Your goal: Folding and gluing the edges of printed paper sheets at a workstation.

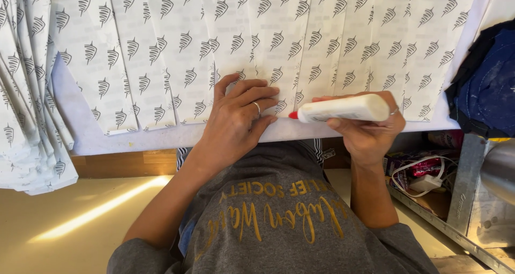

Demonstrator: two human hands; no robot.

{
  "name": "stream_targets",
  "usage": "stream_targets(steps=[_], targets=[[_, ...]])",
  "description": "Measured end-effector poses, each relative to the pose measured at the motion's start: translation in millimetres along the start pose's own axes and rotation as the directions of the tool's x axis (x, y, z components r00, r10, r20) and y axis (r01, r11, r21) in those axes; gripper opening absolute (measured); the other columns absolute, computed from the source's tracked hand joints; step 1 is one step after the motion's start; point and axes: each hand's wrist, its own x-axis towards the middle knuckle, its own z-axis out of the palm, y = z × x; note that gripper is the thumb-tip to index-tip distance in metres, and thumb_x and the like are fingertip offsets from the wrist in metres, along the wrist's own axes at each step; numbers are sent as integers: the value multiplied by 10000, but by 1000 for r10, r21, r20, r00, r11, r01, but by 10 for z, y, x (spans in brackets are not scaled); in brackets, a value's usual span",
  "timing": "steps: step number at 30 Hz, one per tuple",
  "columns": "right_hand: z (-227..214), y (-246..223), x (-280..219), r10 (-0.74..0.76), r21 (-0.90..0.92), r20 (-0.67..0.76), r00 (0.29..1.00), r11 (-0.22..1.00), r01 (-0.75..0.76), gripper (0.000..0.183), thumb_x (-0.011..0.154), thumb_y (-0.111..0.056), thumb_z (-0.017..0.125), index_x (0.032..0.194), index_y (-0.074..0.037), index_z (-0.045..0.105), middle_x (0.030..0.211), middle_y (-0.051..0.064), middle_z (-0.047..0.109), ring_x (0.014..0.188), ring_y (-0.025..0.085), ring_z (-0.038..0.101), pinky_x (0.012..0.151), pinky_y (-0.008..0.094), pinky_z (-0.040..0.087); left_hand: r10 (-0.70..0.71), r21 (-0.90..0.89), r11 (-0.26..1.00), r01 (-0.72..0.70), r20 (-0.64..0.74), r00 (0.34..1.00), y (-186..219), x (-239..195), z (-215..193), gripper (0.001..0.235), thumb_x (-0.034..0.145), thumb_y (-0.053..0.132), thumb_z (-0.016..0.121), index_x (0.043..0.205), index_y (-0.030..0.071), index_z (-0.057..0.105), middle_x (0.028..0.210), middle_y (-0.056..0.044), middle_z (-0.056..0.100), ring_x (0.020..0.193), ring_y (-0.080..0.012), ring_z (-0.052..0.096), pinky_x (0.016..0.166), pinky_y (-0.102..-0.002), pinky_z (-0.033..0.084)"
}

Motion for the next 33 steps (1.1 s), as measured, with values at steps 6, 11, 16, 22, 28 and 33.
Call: stream_targets(steps=[6,11,16,22,28,33], targets=[[157,-78,20,-30,-19,-28,999,999,29,384,812,67,774,1101,58,521,1047,372,701,1028,461,730,892,529,645,-17,12,1000,18,-80,997,-7,-15,101,141,828,-14,815,963,-10,773,1068,-114,758,1156,-294,643,1124,-580,287],[401,-15,64,-41,22,-6,999,999,41,388,792,70,798,1090,58,550,1027,365,714,1007,472,738,871,536,634,-19,22,1000,22,-105,994,40,7,96,144,844,-116,744,940,-15,780,1044,-123,766,1135,-300,657,1119,-565,302],[400,0,59,-14,39,-28,1000,999,16,388,776,63,815,1066,67,557,1014,351,719,1011,452,737,869,516,633,-25,34,999,29,-102,994,72,6,68,172,860,-140,699,941,-13,782,1045,-125,767,1145,-300,656,1116,-560,306],[-205,263,-128,-70,-66,-80,994,996,64,439,770,84,807,1085,82,502,1053,378,692,1047,474,713,943,561,623,82,77,994,-78,-52,995,69,-25,-3,203,886,-142,663,1003,-16,772,1087,-148,758,1159,-306,654,1085,-526,373],[199,-46,69,-78,56,-80,994,995,83,421,827,3,794,1124,-9,496,1081,332,708,1067,399,727,957,469,623,141,207,971,-123,-77,987,-146,-179,-318,136,958,-44,638,984,23,753,1014,-97,722,1065,-306,648,949,-430,443],[460,1,111,-74,56,6,997,996,74,403,805,43,800,1103,45,529,1029,348,715,1039,426,728,907,493,624,107,214,973,-86,-91,990,-179,-229,-313,38,886,8,768,924,8,760,964,-101,715,991,-274,646,924,-418,432]])
